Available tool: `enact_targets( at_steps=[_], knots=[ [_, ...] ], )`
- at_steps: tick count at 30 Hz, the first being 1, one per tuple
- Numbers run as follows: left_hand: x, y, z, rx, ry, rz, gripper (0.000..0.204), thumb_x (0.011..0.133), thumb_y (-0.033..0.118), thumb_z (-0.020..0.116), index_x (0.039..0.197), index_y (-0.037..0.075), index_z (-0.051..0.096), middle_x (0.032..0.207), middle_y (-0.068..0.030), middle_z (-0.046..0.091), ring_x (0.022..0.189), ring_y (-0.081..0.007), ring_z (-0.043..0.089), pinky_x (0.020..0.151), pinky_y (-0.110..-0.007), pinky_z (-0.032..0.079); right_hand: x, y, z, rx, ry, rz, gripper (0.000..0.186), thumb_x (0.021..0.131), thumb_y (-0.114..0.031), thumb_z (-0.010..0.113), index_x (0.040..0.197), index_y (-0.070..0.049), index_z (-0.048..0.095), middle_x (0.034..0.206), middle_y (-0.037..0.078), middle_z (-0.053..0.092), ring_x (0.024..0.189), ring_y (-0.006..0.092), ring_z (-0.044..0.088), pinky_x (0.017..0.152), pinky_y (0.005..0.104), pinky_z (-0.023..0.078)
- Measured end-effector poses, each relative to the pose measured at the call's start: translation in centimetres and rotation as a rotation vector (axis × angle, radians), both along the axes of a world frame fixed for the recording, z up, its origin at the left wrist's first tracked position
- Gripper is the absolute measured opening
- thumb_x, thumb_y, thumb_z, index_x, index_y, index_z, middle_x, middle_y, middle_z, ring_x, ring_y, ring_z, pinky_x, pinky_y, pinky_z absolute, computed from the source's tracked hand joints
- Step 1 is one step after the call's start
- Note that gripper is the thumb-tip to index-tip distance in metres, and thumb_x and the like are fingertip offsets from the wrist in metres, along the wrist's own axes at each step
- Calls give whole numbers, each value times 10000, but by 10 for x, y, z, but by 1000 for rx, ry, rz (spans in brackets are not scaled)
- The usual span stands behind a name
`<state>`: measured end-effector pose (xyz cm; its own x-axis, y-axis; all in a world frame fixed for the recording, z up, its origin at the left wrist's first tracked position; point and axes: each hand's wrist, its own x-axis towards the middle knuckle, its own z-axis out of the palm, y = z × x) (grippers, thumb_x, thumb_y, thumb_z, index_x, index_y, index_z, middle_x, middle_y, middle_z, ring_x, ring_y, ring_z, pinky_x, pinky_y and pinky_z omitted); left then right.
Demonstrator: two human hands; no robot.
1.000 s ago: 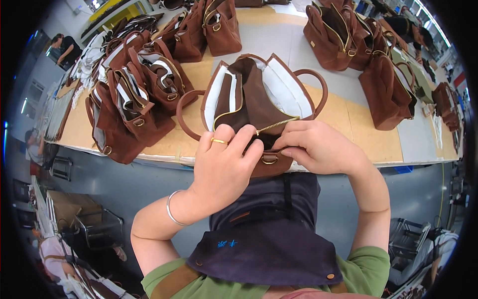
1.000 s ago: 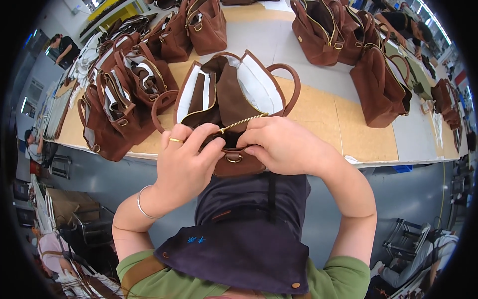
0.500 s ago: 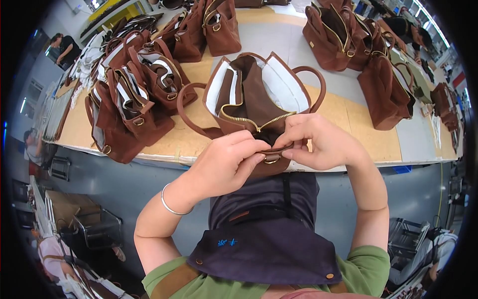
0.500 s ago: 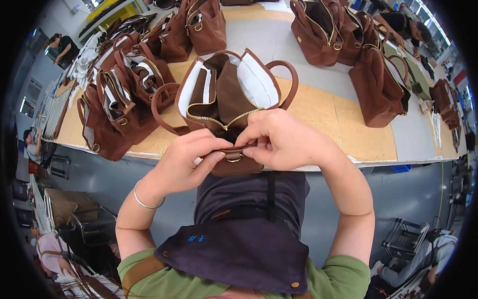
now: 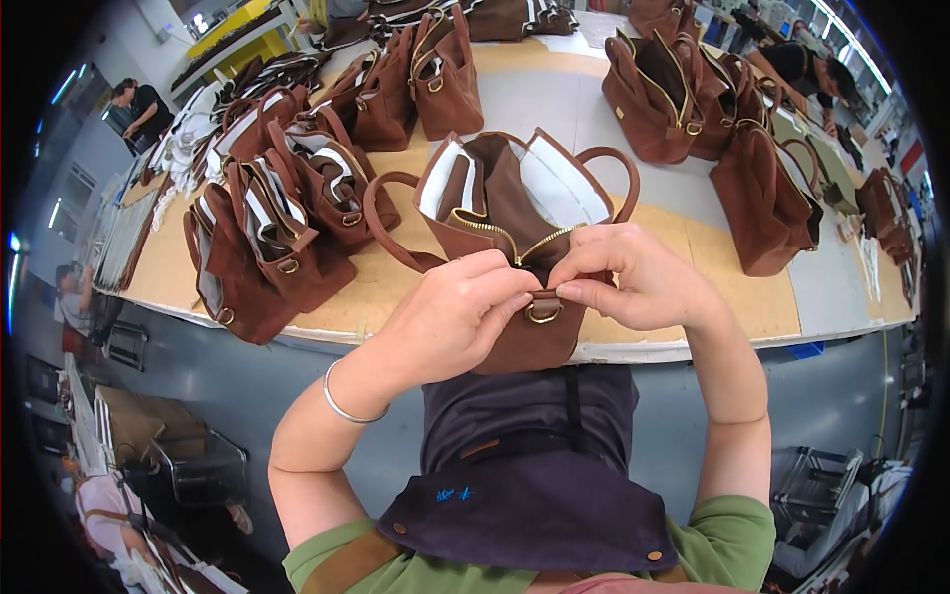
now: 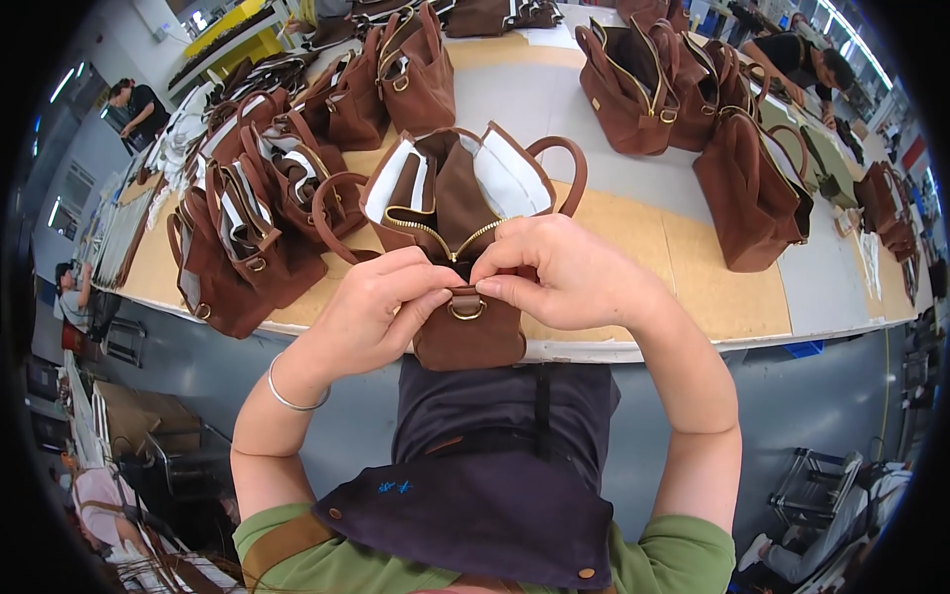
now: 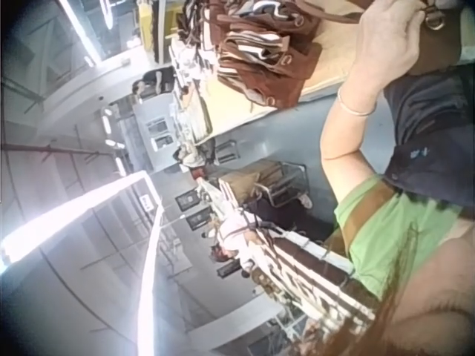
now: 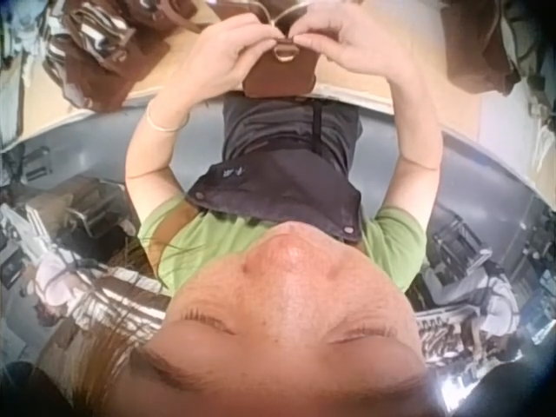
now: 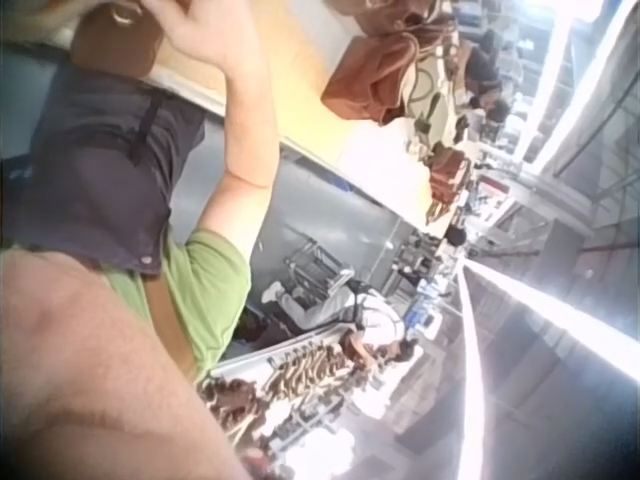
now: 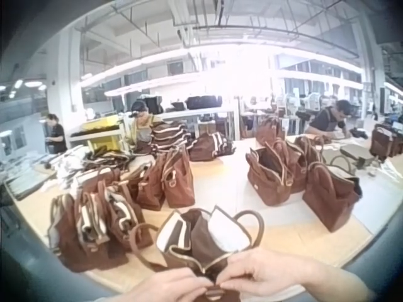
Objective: Inspecting the interior, zipper, and seams of a brown leather bag to ensure quality during manufacturing.
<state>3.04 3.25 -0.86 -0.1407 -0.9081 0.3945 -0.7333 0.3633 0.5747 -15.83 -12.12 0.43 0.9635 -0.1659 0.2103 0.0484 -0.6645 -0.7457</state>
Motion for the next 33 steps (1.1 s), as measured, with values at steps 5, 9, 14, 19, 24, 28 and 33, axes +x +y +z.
enact_targets(
  at_steps=[5,9,14,19,24,28,33],
  knots=[
    [-5,-2,6,80,48,31,64,917,57,613,957,12,632,822,-133,567,737,-334,602,652,-412,485,0,-1,-3,-50,-47,7,102,876,-102,670,923,-16,695,806,120,621,753,271,613,672,362,484],
    [-6,-4,5,67,75,39,58,918,62,613,945,11,620,825,-134,570,740,-339,601,657,-409,480,3,1,0,-26,-10,-8,109,896,-120,654,909,-17,689,799,119,619,742,283,614,668,371,483],
    [-4,-4,8,100,33,14,94,920,85,617,992,29,642,839,-127,594,790,-330,618,693,-414,495,5,-2,-17,-65,-153,22,93,905,-99,657,871,-13,665,736,85,569,670,222,555,613,325,435],
    [0,-4,10,164,-44,34,111,903,108,633,986,42,663,863,-114,624,833,-315,635,728,-416,509,4,-5,-24,10,-61,-25,148,916,-174,658,896,-32,691,786,112,640,739,287,638,661,375,495],
    [0,-8,3,140,-57,2,106,893,89,652,977,34,685,842,-108,647,804,-295,641,697,-378,501,6,-4,-24,50,4,-27,155,919,-181,656,890,-33,691,802,103,662,758,276,656,674,363,507],
    [2,-15,-4,152,-20,-19,108,883,113,661,956,37,686,832,-112,640,812,-311,634,717,-404,501,6,-4,-33,-21,-41,-82,156,918,-190,662,913,-40,702,814,97,681,774,272,667,686,355,515],
    [9,-14,-19,243,22,-38,119,879,140,661,958,59,700,856,-106,655,845,-312,630,748,-423,501,2,-2,-38,109,-9,-134,127,918,-166,662,917,-44,700,780,90,652,716,230,636,680,346,511]
  ],
)
